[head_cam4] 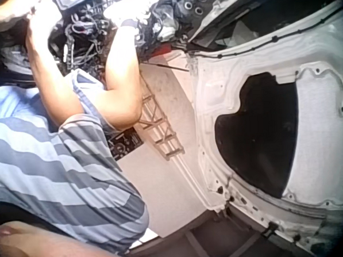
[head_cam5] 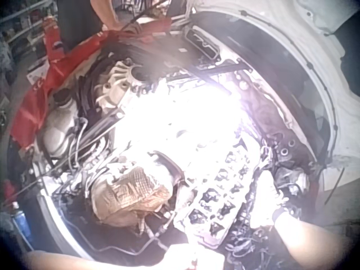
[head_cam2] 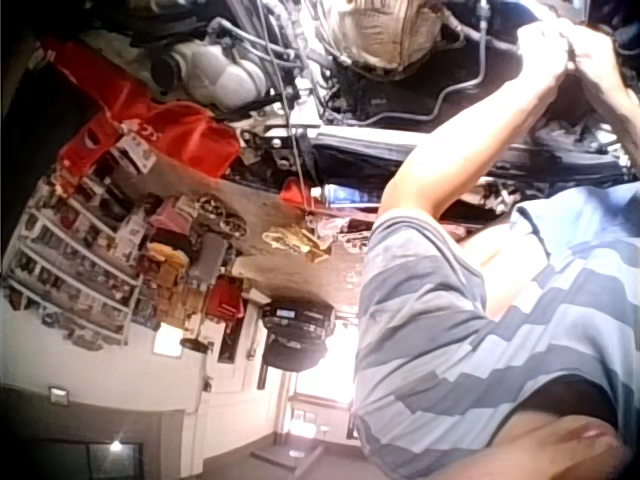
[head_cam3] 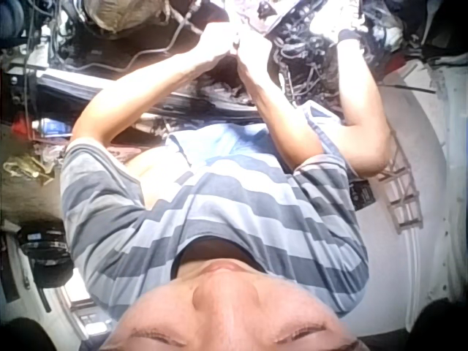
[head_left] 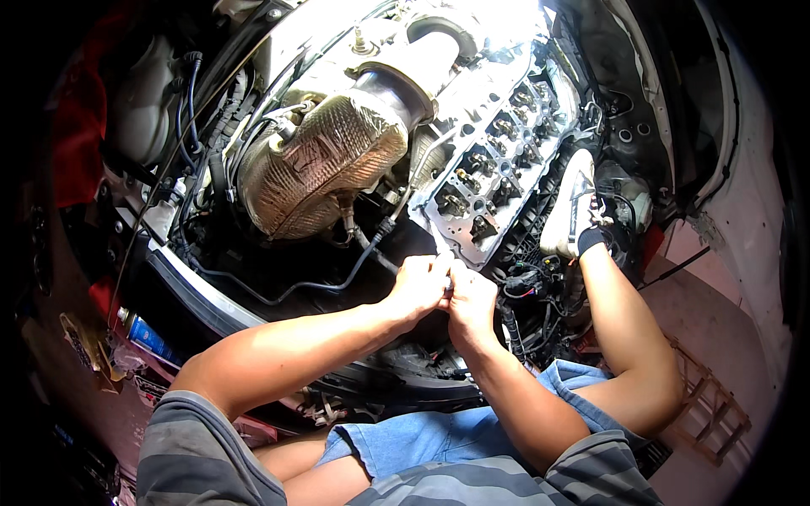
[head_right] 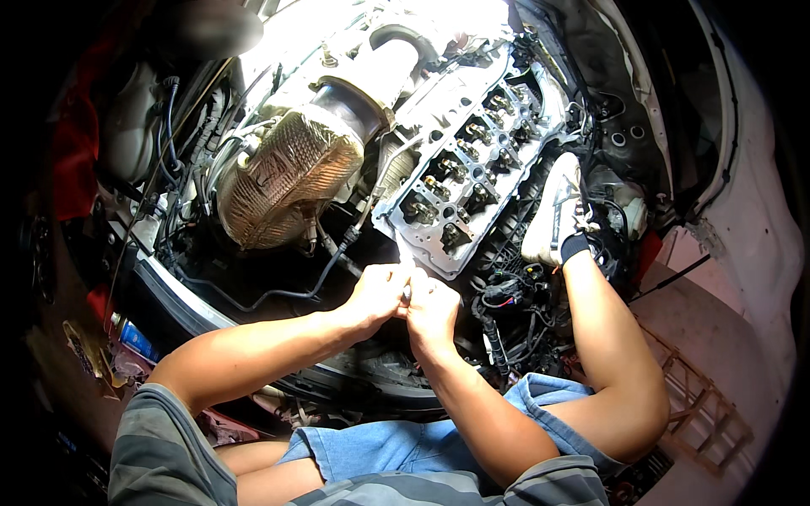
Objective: The person applies a substance from a tube onto the engine block and uses a small tool to work on the cylinder head area while sitting in the engine bay.
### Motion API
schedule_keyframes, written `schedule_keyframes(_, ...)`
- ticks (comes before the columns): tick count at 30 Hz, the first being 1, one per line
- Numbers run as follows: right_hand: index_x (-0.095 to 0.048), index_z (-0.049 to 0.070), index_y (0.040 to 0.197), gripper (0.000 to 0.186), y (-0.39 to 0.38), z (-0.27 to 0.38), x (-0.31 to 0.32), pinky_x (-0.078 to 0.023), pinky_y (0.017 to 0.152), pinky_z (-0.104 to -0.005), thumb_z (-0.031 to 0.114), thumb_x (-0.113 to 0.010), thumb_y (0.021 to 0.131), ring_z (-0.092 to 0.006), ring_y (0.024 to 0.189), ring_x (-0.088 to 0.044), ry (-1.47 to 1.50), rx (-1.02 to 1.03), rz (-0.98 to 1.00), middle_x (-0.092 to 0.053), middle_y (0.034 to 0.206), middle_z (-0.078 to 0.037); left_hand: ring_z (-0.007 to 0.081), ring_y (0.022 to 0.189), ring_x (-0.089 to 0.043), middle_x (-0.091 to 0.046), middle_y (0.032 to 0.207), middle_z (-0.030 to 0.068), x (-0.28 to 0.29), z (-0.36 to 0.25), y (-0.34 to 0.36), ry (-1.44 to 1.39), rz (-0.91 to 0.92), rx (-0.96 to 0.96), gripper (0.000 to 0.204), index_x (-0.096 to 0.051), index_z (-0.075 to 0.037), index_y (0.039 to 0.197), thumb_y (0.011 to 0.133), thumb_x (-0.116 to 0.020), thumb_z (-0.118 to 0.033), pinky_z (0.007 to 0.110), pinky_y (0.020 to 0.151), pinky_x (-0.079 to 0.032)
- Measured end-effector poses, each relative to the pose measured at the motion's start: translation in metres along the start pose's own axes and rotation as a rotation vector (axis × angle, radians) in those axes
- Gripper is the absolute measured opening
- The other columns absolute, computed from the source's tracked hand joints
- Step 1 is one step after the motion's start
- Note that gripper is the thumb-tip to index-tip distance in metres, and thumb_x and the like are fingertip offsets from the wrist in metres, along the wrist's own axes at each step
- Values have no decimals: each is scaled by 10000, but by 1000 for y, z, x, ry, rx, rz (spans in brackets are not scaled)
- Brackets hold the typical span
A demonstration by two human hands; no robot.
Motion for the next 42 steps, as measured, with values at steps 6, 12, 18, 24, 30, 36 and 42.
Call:
schedule_keyframes(6,-597,32,680,246,-1,0,2,-369,438,-210,144,-577,898,-46,516,-474,3,-3,-14,-551,641,19,95,625,-541,-591,755,38,-4,-5,-4,-22,-2,28,318,-609,-7,849,972,-450,-254,252,557,-489)
schedule_keyframes(12,-601,26,685,247,-1,1,5,-378,455,-215,153,-581,896,-46,527,-481,-31,37,-20,-557,644,14,95,639,-551,-598,767,45,-6,-2,-2,-4,0,21,308,-619,-11,858,961,-466,-258,247,561,-491)
schedule_keyframes(18,-596,28,676,257,-3,-2,5,-377,455,-216,165,-584,893,-52,521,-481,-30,24,-23,-558,633,4,103,662,-572,-607,787,54,-5,1,-4,-45,20,48,302,-624,-12,875,957,-469,-258,247,571,-503)
schedule_keyframes(24,-580,-5,675,301,-10,1,7,-400,465,-231,207,-599,887,-81,533,-499,82,-75,-37,-580,652,-32,106,647,-575,-610,774,54,-8,3,-7,-39,59,42,332,-628,-3,880,967,-460,-276,254,565,-509)
schedule_keyframes(30,-607,13,790,231,-23,-4,0,-392,495,-217,198,-553,918,-71,573,-494,288,-248,-50,-559,698,-5,121,545,-556,-600,714,70,-6,-20,-22,-35,54,140,355,-601,18,824,952,-507,-299,260,495,-500)
schedule_keyframes(36,-615,-11,979,190,-32,-37,13,-496,559,-268,140,-570,874,-181,674,-601,273,-260,14,-622,808,-79,109,766,-601,-635,812,77,13,-24,11,528,102,-350,249,-606,18,942,919,-561,-225,276,711,-494)
schedule_keyframes(42,-613,-4,993,206,-27,-28,1,-525,545,-316,119,-607,828,-252,662,-644,62,-304,179,-640,825,-126,131,778,-598,-629,823,77,14,-112,-36,453,79,-443,232,-609,8,963,920,-549,-212,285,715,-493)
Point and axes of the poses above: each hand's wrist, its own y-axis towards the middle knuckle, its own x-axis out of the back of the hand, z = x × y, the point moved 3 cm from there along y, towards the middle knuckle
